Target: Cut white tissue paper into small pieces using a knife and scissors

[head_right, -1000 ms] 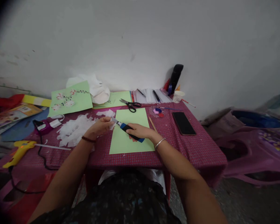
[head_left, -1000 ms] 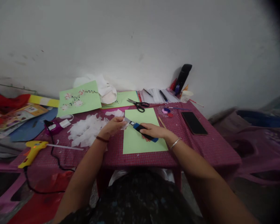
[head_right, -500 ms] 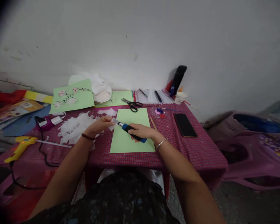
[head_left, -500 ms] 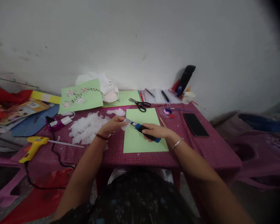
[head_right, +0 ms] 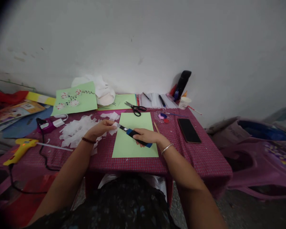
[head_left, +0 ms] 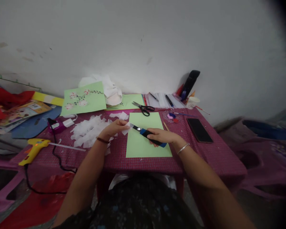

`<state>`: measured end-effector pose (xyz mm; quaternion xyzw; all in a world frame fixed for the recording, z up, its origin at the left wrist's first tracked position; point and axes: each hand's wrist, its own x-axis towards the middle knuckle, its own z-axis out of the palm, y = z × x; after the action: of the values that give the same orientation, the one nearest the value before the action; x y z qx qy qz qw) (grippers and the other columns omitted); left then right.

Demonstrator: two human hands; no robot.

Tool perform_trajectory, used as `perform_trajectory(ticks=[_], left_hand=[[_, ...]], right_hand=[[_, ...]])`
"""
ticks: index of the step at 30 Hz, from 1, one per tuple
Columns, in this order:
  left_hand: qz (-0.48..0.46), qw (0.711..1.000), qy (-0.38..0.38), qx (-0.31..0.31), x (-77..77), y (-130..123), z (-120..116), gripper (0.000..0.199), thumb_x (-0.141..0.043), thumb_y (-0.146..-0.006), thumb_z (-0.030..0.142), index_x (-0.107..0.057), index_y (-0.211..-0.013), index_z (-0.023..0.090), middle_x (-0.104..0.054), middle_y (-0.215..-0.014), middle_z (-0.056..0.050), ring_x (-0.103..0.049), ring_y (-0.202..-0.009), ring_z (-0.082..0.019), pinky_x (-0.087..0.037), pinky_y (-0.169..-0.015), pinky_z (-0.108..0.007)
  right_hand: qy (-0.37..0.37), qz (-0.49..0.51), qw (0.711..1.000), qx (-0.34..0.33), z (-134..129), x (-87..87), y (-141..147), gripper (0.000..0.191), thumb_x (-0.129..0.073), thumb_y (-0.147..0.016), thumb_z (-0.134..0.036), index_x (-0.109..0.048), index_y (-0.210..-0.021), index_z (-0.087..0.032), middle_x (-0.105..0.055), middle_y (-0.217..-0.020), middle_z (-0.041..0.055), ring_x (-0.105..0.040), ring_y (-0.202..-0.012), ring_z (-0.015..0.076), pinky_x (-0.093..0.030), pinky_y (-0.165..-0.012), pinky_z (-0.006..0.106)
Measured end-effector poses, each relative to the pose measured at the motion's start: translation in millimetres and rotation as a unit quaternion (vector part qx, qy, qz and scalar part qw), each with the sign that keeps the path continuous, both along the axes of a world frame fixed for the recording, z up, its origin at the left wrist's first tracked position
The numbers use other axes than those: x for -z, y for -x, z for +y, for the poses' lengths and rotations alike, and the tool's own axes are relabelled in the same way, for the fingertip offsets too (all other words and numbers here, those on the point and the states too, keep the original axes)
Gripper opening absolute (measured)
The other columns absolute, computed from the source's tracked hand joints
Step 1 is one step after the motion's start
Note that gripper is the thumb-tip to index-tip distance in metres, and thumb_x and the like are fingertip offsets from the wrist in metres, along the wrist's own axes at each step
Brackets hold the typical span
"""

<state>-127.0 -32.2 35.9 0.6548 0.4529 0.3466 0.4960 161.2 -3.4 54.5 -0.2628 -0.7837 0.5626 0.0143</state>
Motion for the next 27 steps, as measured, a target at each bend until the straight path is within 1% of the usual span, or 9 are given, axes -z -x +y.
perform_trajectory(ticks=[2, 5, 11, 15, 19, 23, 27], left_hand=[[-0.005, 1.000, 0.008, 0.001, 0.2, -2, 0, 0.030, -0.070, -0.077, 0.039, -0.061, -0.064, 0.013, -0.051, -0.057, 0.003, -0.040, -0.053, -0.007, -0.031, -0.052, -0.020], [-0.006, 1.000, 0.013, -0.004, 0.6, -5, 0, 0.029, -0.070, -0.076, 0.039, -0.062, -0.064, 0.013, -0.054, -0.057, 0.003, -0.041, -0.053, -0.007, -0.031, -0.051, -0.019], [-0.012, 0.999, 0.007, -0.032, 3.4, -4, 3, 0.030, -0.071, -0.073, 0.038, -0.060, -0.060, 0.014, -0.052, -0.054, 0.004, -0.041, -0.051, -0.007, -0.032, -0.051, -0.019], [-0.016, 0.999, 0.035, -0.014, 4.9, -4, 3, 0.024, -0.073, -0.071, 0.036, -0.064, -0.068, 0.013, -0.058, -0.059, 0.003, -0.046, -0.052, -0.007, -0.036, -0.053, -0.020], [-0.041, 0.997, 0.058, -0.009, 2.5, -7, 0, 0.023, -0.075, -0.068, 0.033, -0.068, -0.076, 0.013, -0.063, -0.065, 0.002, -0.051, -0.056, -0.009, -0.042, -0.057, -0.022], [-0.069, 0.995, 0.072, -0.004, 0.3, -11, -1, 0.023, -0.078, -0.065, 0.030, -0.070, -0.077, 0.013, -0.066, -0.065, 0.001, -0.054, -0.057, -0.009, -0.043, -0.057, -0.021], [-0.098, 0.991, 0.088, 0.015, 3.4, -14, 0, 0.023, -0.080, -0.062, 0.028, -0.071, -0.078, 0.014, -0.068, -0.067, -0.001, -0.055, -0.057, -0.010, -0.044, -0.056, -0.022]], right_hand=[[0.002, 0.000, 1.000, -0.010, 0, 0.8, 0, 0.021, -0.048, -0.097, -0.039, -0.045, -0.095, -0.018, -0.059, -0.078, -0.0005, -0.058, -0.054, 0.0080, -0.047, -0.049, 0.021], [0.004, 0.001, 1.000, -0.014, 0, 0.7, 1, 0.023, -0.048, -0.097, -0.041, -0.044, -0.096, -0.018, -0.059, -0.078, -0.0006, -0.058, -0.054, 0.0080, -0.047, -0.050, 0.021], [0.014, 0.018, 1.000, -0.012, 2, 2.7, -1, 0.029, -0.049, -0.096, -0.047, -0.044, -0.090, -0.019, -0.059, -0.077, 0.0000, -0.058, -0.055, 0.0094, -0.049, -0.052, 0.024], [0.020, 0.019, 1.000, -0.011, 3, 6.3, 0, 0.030, -0.050, -0.096, -0.047, -0.045, -0.097, -0.018, -0.059, -0.078, -0.0001, -0.058, -0.055, 0.0093, -0.049, -0.052, 0.024], [0.027, 0.006, 1.000, -0.003, 2, 6.9, 1, 0.029, -0.049, -0.097, -0.046, -0.046, -0.104, -0.018, -0.058, -0.077, -0.0012, -0.057, -0.055, 0.0086, -0.049, -0.052, 0.022], [0.033, 0.008, 0.999, -0.008, 1, 5.9, 2, 0.027, -0.049, -0.097, -0.045, -0.046, -0.101, -0.018, -0.058, -0.078, -0.0015, -0.058, -0.056, 0.0082, -0.049, -0.052, 0.022], [0.037, 0.021, 0.999, -0.017, 1, 6.8, 3, 0.025, -0.048, -0.098, -0.043, -0.044, -0.097, -0.019, -0.058, -0.077, -0.0017, -0.057, -0.055, 0.0082, -0.049, -0.052, 0.022]])
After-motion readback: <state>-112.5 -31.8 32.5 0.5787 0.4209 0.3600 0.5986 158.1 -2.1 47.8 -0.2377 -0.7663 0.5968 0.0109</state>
